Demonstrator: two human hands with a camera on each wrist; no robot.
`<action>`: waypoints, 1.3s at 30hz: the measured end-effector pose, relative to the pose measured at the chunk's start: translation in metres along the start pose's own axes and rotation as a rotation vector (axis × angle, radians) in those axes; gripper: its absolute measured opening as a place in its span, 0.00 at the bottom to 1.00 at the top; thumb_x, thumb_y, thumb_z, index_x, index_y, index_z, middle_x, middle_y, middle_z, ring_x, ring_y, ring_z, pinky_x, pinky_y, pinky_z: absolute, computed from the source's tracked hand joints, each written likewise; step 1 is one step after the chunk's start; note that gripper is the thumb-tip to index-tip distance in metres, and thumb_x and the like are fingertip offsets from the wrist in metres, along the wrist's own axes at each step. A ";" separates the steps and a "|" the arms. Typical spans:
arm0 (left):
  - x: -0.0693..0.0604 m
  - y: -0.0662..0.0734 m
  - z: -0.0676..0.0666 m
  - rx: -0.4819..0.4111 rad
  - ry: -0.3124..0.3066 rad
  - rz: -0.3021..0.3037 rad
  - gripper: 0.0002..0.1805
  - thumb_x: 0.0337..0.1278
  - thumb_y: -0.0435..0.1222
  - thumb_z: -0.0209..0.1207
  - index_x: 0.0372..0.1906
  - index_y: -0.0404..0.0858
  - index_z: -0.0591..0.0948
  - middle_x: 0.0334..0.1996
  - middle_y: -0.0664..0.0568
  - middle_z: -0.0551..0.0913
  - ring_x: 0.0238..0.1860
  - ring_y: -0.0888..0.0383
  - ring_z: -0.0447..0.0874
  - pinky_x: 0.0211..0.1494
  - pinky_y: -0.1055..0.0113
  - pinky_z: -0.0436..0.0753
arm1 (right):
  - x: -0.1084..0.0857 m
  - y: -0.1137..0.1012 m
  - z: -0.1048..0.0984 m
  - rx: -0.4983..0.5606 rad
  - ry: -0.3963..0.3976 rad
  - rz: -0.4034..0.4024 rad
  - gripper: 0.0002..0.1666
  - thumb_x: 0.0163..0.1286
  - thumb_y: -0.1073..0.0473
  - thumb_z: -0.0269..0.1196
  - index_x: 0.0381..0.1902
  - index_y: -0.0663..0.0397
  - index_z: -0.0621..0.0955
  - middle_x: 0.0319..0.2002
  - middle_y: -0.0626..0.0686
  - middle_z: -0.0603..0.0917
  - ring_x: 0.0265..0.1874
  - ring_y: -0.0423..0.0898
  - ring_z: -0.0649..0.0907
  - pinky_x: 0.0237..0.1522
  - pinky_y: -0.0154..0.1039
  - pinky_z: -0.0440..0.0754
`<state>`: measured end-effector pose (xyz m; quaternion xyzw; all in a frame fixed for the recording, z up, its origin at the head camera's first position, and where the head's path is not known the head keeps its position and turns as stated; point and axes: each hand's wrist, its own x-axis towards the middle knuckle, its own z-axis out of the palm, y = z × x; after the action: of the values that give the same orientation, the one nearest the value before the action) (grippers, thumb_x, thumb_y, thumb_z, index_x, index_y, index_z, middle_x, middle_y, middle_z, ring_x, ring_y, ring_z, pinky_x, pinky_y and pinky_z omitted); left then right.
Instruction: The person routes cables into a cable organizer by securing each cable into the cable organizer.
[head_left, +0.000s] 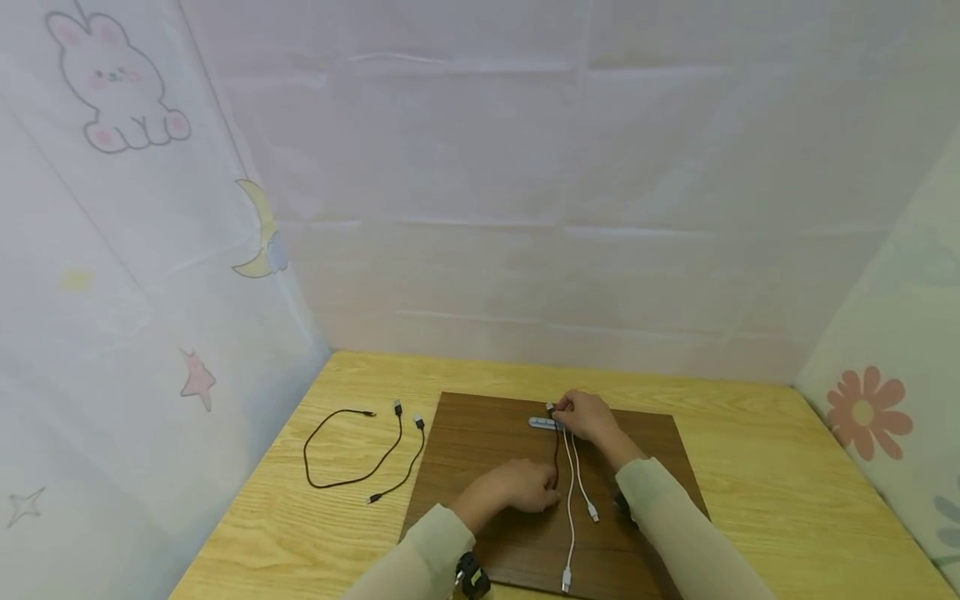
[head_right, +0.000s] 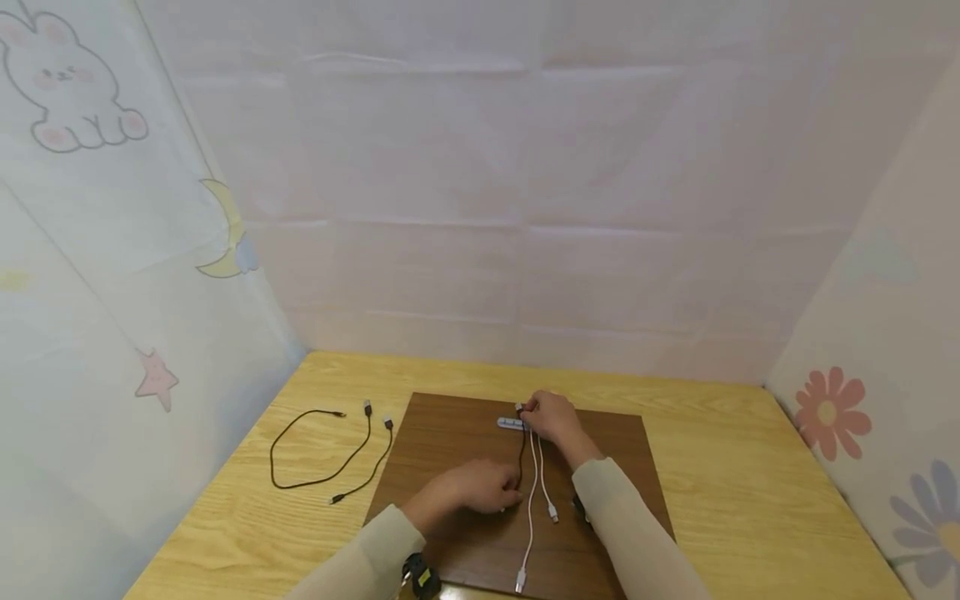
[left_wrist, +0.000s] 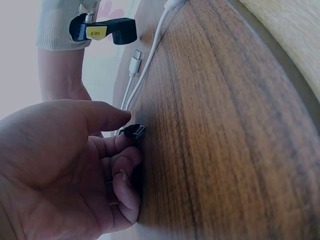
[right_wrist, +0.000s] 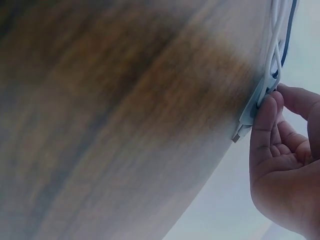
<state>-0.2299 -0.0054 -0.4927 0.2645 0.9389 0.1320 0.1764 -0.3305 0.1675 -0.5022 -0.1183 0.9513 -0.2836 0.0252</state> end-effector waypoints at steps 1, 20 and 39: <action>-0.001 0.000 0.000 -0.004 0.000 0.000 0.09 0.71 0.46 0.58 0.37 0.46 0.80 0.23 0.62 0.79 0.27 0.61 0.73 0.32 0.67 0.73 | -0.001 0.001 0.000 0.008 0.000 -0.005 0.10 0.71 0.56 0.65 0.42 0.58 0.83 0.37 0.54 0.84 0.33 0.49 0.80 0.38 0.48 0.80; 0.003 0.002 0.003 0.006 0.013 0.017 0.10 0.70 0.45 0.59 0.33 0.46 0.78 0.23 0.60 0.77 0.25 0.61 0.73 0.30 0.67 0.73 | -0.016 0.005 -0.010 0.046 -0.043 -0.049 0.08 0.72 0.61 0.63 0.45 0.59 0.83 0.39 0.53 0.83 0.39 0.50 0.81 0.41 0.47 0.81; 0.002 -0.005 0.011 -0.084 0.079 0.105 0.11 0.67 0.46 0.63 0.33 0.47 0.74 0.24 0.61 0.74 0.25 0.64 0.71 0.28 0.71 0.71 | -0.080 0.031 -0.037 -0.174 -0.126 -0.067 0.18 0.67 0.61 0.68 0.52 0.63 0.81 0.52 0.62 0.81 0.56 0.64 0.79 0.60 0.61 0.76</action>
<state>-0.2288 -0.0067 -0.5046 0.3005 0.9235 0.1905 0.1432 -0.2636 0.2317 -0.4896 -0.1694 0.9643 -0.1927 0.0651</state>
